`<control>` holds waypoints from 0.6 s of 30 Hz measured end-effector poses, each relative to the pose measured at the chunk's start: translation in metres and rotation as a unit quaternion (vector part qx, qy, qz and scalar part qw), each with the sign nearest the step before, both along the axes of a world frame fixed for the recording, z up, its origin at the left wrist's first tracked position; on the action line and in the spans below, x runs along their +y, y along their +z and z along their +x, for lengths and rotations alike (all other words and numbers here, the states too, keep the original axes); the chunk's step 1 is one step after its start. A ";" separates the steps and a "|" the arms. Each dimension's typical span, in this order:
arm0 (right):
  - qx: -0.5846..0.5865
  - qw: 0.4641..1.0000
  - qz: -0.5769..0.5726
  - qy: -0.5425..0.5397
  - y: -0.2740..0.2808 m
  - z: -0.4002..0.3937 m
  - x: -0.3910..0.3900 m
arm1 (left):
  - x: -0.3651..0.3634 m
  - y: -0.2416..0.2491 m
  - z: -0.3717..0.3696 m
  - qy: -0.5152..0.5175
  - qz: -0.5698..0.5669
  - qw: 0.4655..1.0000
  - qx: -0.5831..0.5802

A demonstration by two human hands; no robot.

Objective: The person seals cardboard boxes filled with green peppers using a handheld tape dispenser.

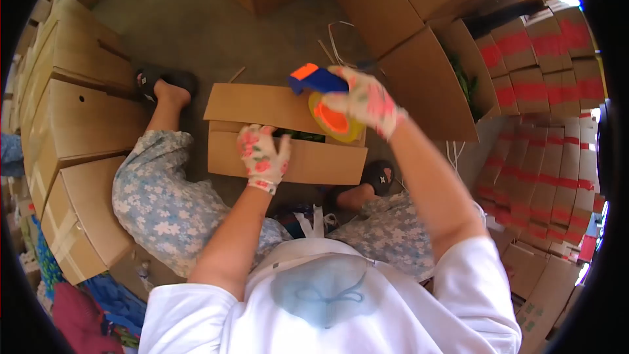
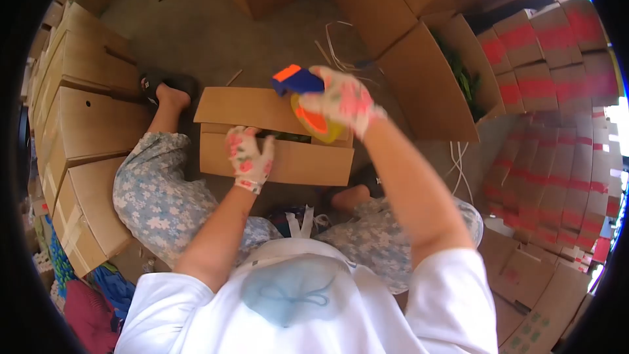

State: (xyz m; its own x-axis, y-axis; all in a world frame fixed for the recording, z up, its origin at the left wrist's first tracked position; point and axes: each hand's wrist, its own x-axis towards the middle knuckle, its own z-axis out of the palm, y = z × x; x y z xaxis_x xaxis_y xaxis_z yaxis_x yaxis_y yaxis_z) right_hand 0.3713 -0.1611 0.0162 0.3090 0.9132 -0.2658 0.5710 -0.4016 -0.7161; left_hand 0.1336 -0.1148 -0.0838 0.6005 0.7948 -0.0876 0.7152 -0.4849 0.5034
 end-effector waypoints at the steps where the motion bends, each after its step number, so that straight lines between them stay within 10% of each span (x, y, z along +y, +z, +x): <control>1: -0.038 0.999 -0.020 -0.009 0.011 -0.014 -0.005 | 0.006 -0.024 -0.010 0.098 0.018 0.993 -0.069; 6: -0.082 0.995 -0.027 -0.048 0.022 -0.033 -0.027 | 0.101 -0.021 -0.024 0.408 0.072 0.881 -0.227; 8: -0.165 0.984 0.050 -0.037 0.012 -0.034 -0.030 | 0.107 0.007 -0.014 0.273 -0.095 0.948 -0.133; 10: -0.176 0.980 0.062 -0.067 0.002 -0.026 -0.033 | 0.105 -0.012 0.004 0.152 0.072 0.985 -0.028; 18: -0.209 0.974 0.063 -0.058 -0.003 -0.020 -0.030 | 0.036 0.019 -0.025 -0.308 0.072 0.944 0.092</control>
State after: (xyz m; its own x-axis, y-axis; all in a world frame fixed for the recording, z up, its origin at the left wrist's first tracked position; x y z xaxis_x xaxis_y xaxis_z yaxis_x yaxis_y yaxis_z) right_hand 0.3510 -0.1909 0.0137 0.4701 0.8825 0.0170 0.7790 -0.4057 -0.4781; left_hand 0.1082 -0.0786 -0.0647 0.9381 0.3112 -0.1523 0.3437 -0.8915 0.2951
